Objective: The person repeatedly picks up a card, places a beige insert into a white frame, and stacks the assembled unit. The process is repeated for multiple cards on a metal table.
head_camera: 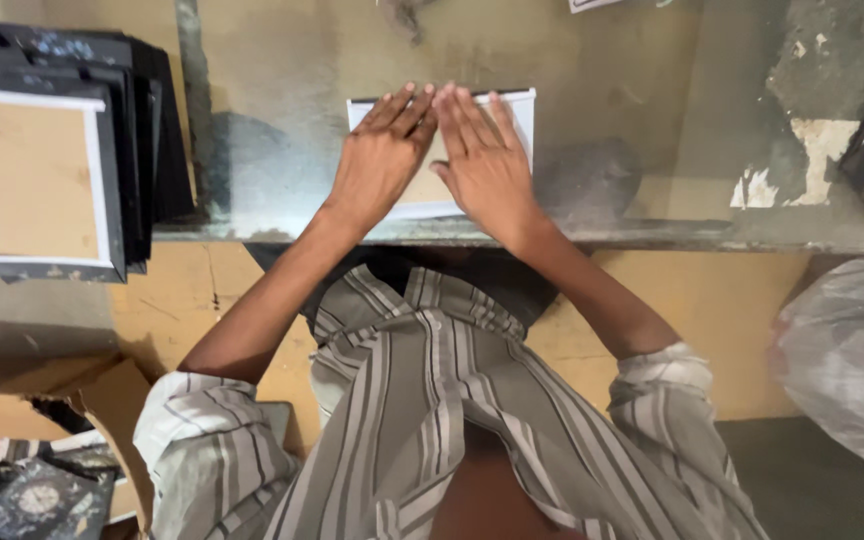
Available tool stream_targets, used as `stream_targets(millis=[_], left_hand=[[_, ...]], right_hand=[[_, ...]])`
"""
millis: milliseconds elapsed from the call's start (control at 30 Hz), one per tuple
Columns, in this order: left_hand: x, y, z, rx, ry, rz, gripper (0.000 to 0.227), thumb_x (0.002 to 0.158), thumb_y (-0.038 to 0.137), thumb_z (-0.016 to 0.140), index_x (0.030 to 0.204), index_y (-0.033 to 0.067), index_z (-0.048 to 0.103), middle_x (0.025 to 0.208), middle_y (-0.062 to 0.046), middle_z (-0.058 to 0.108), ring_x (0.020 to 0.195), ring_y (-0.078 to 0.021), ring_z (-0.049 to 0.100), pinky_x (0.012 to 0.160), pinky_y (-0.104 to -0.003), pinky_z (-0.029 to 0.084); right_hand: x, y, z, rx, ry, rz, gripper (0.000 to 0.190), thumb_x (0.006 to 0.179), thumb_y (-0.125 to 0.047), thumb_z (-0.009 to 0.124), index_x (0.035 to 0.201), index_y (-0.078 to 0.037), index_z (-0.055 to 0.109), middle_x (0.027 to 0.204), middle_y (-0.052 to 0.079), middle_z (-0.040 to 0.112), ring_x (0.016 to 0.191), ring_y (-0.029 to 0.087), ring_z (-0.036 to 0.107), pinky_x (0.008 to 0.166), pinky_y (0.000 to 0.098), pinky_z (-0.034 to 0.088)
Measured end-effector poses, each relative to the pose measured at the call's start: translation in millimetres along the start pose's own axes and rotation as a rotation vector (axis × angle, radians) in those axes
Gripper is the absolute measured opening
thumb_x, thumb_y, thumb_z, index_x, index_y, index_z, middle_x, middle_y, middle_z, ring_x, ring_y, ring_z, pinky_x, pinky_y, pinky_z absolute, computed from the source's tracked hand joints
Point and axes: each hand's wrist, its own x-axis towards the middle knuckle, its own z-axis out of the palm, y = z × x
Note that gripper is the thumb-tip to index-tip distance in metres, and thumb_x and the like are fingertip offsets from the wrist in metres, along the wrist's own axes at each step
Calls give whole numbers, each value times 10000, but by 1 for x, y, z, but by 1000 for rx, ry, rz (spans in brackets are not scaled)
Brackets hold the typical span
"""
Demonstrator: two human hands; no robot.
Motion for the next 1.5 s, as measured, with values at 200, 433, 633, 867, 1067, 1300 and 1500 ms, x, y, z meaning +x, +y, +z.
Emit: stream_targets(millis=[200, 433, 633, 867, 1067, 1300, 1500], left_hand=[[-44, -17, -16, 25, 62, -204, 329, 1029, 66, 608, 1346, 9, 673, 1420, -131, 641, 1332, -278, 618, 1091, -409, 516], [-40, -12, -46, 43, 84, -402, 562, 809, 41, 656, 1370, 13, 633, 1206, -170, 693, 1162, -376, 622, 937, -443, 537], [29, 0, -36, 19, -26, -288, 333, 987, 344, 699, 953, 13, 679, 881, -203, 672, 860, -376, 631, 764, -497, 507], [-8, -35, -49, -840, -512, -282, 522, 1044, 411, 685, 798, -48, 663, 691, -150, 518, 658, -269, 471, 601, -437, 412], [6, -35, -88, -1542, -51, -374, 553, 1028, 437, 502, 1446, 76, 509, 1312, -62, 669, 1187, -120, 658, 1034, -272, 530], [63, -24, -114, -985, -744, -42, 626, 862, 169, 761, 1431, 104, 508, 1180, -146, 733, 1021, -223, 725, 858, -384, 582], [69, -10, -77, -609, -574, 21, 484, 804, 141, 852, 1237, 37, 661, 1060, -188, 747, 1006, -336, 690, 870, -460, 524]], right_hand=[[-46, 52, -30, 62, -114, 317, 1000, 989, -706, 517, 1556, 104, 375, 1625, 253, 379, 1538, 339, 288, 1246, 617, 63], [-59, 45, -25, 79, -96, 474, 1134, 923, -820, 568, 1606, 40, 289, 1691, 333, 160, 1595, 467, 95, 1205, 736, 3], [-18, -11, -13, 332, -89, 494, 1523, 578, -750, 862, 1606, 32, 55, 1694, 276, 32, 1579, 426, -5, 1192, 743, -16], [-58, 12, -21, 1493, 343, 538, 927, 872, -208, 864, 1556, 84, 310, 1524, 241, 457, 1392, 279, 485, 1188, 411, 407], [-70, 45, -54, 1349, -181, 504, 255, 959, -111, 785, 1153, 50, 750, 915, 120, 736, 716, 139, 595, 661, 356, 469], [-43, 48, -94, 453, 55, 0, 326, 887, -237, 789, 1177, -96, 743, 937, 155, 710, 868, 404, 629, 816, 475, 497], [-23, 47, -88, 537, -37, 180, 246, 954, -134, 701, 1192, -76, 726, 1097, 173, 723, 1012, 398, 649, 887, 501, 485]])
